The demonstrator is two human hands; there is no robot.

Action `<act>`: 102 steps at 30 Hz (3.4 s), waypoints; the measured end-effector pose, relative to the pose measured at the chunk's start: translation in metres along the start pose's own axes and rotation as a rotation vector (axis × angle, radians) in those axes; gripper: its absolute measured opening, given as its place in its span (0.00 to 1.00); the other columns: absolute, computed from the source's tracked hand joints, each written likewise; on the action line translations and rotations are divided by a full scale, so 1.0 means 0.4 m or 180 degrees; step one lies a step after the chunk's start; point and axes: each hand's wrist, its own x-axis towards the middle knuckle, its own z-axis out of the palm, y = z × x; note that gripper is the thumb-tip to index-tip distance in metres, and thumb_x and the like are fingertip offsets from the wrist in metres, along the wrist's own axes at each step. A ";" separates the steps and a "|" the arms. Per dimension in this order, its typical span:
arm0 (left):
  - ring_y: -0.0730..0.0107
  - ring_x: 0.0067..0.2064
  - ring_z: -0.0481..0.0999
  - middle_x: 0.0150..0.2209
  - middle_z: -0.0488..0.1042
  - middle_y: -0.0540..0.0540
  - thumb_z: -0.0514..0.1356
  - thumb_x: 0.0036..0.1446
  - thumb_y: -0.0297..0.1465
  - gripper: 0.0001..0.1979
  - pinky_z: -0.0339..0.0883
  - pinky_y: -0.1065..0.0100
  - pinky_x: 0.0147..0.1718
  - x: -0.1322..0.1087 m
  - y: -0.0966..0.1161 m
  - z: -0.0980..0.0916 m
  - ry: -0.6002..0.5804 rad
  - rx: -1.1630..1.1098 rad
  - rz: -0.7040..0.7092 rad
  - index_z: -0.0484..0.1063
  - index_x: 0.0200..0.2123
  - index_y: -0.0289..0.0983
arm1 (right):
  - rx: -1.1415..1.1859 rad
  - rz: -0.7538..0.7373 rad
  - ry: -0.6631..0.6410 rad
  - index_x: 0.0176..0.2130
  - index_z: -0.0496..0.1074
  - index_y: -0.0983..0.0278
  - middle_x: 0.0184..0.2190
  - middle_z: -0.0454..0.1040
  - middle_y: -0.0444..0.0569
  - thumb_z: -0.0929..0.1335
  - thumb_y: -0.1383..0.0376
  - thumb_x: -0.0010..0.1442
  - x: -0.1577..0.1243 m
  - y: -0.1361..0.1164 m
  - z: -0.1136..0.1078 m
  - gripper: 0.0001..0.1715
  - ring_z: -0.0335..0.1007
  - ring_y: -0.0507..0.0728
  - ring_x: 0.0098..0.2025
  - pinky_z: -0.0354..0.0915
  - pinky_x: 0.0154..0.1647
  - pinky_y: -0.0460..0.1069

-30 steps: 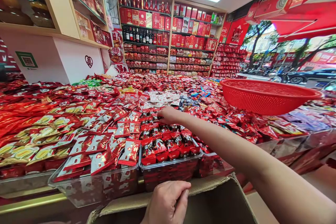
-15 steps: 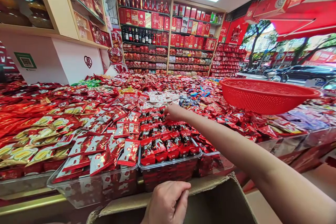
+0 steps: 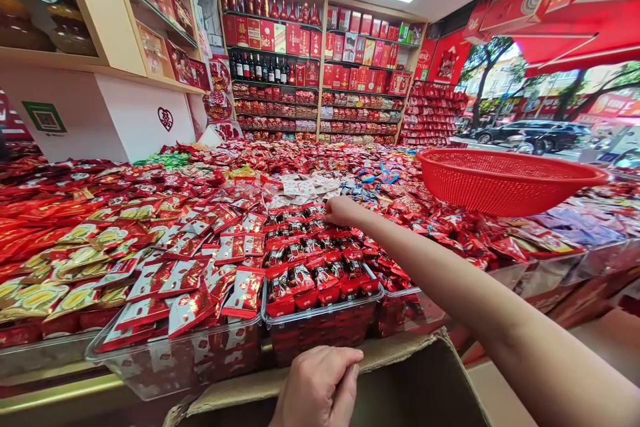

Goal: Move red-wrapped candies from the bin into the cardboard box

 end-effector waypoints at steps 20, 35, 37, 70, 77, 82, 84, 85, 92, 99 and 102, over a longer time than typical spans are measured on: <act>0.70 0.24 0.74 0.24 0.76 0.48 0.54 0.52 0.22 0.10 0.69 0.70 0.24 0.008 0.007 -0.006 0.0008 0.0069 0.0126 0.70 0.37 0.36 | -0.0021 0.0784 -0.0285 0.41 0.69 0.69 0.40 0.72 0.53 0.65 0.58 0.58 -0.015 0.060 0.021 0.17 0.69 0.56 0.41 0.66 0.41 0.53; 0.69 0.25 0.75 0.24 0.77 0.47 0.54 0.51 0.21 0.10 0.69 0.70 0.24 0.009 0.005 -0.003 -0.0001 0.0097 0.0147 0.69 0.37 0.37 | 0.0723 -0.0092 -0.0403 0.42 0.70 0.66 0.41 0.73 0.49 0.64 0.62 0.59 -0.004 0.047 0.021 0.13 0.70 0.54 0.42 0.65 0.44 0.52; 0.69 0.25 0.75 0.24 0.76 0.47 0.54 0.51 0.21 0.10 0.69 0.70 0.24 0.008 0.006 -0.003 -0.0028 0.0116 0.0145 0.69 0.37 0.37 | 0.0721 -0.0097 -0.0461 0.41 0.70 0.67 0.39 0.74 0.49 0.64 0.62 0.59 -0.002 0.040 0.021 0.12 0.70 0.53 0.40 0.65 0.42 0.52; 0.70 0.23 0.74 0.23 0.75 0.48 0.54 0.51 0.22 0.09 0.68 0.70 0.22 0.003 -0.001 0.000 -0.0039 0.0258 0.0235 0.70 0.36 0.36 | 0.0319 -0.0150 0.0019 0.37 0.70 0.69 0.35 0.72 0.49 0.63 0.61 0.60 0.038 0.045 0.029 0.13 0.69 0.53 0.37 0.65 0.39 0.52; 0.70 0.22 0.74 0.23 0.75 0.48 0.54 0.50 0.21 0.10 0.68 0.70 0.22 0.007 0.004 -0.004 0.0000 0.0259 0.0217 0.70 0.35 0.36 | 0.0554 -0.0856 0.0376 0.40 0.74 0.64 0.40 0.75 0.49 0.65 0.64 0.57 0.014 -0.007 0.020 0.12 0.69 0.54 0.41 0.60 0.40 0.44; 0.69 0.23 0.73 0.23 0.75 0.47 0.53 0.51 0.21 0.10 0.67 0.70 0.22 0.008 0.001 0.001 -0.0023 0.0228 0.0233 0.70 0.36 0.36 | 0.0542 -0.0980 0.0374 0.38 0.75 0.66 0.37 0.75 0.52 0.66 0.63 0.54 0.007 -0.020 0.025 0.12 0.69 0.56 0.39 0.59 0.36 0.45; 0.70 0.22 0.73 0.22 0.75 0.47 0.53 0.51 0.21 0.09 0.67 0.70 0.22 0.008 0.001 0.002 -0.0023 0.0224 0.0253 0.70 0.36 0.35 | 0.0531 -0.0962 0.0356 0.36 0.75 0.66 0.36 0.76 0.51 0.67 0.63 0.54 0.009 -0.020 0.026 0.11 0.69 0.55 0.37 0.59 0.34 0.44; 0.70 0.22 0.73 0.22 0.75 0.47 0.53 0.51 0.22 0.09 0.67 0.70 0.22 0.007 0.001 0.001 -0.0021 0.0225 0.0253 0.70 0.36 0.35 | 0.0527 -0.0947 0.0344 0.36 0.75 0.65 0.35 0.76 0.50 0.67 0.63 0.54 0.009 -0.019 0.026 0.11 0.69 0.55 0.36 0.58 0.34 0.44; 0.70 0.22 0.73 0.22 0.75 0.48 0.53 0.51 0.22 0.10 0.67 0.71 0.21 0.006 0.005 -0.001 0.0016 0.0255 0.0257 0.70 0.35 0.36 | 0.0462 -0.0743 0.0284 0.33 0.75 0.64 0.31 0.76 0.50 0.68 0.62 0.52 0.011 -0.018 0.026 0.10 0.70 0.55 0.34 0.58 0.30 0.44; 0.71 0.22 0.73 0.22 0.75 0.48 0.54 0.50 0.21 0.10 0.67 0.71 0.21 0.006 0.005 0.000 0.0096 0.0297 0.0268 0.70 0.35 0.37 | 0.0376 -0.0583 0.0404 0.35 0.74 0.65 0.35 0.75 0.52 0.67 0.60 0.54 -0.013 -0.029 0.028 0.12 0.70 0.57 0.37 0.58 0.31 0.45; 0.70 0.22 0.73 0.22 0.75 0.48 0.54 0.49 0.21 0.10 0.67 0.71 0.21 0.005 0.004 0.003 0.0117 0.0295 0.0261 0.70 0.35 0.37 | 0.0358 -0.0531 0.0454 0.35 0.73 0.66 0.36 0.75 0.52 0.66 0.61 0.55 -0.026 -0.031 0.031 0.12 0.70 0.57 0.37 0.59 0.32 0.45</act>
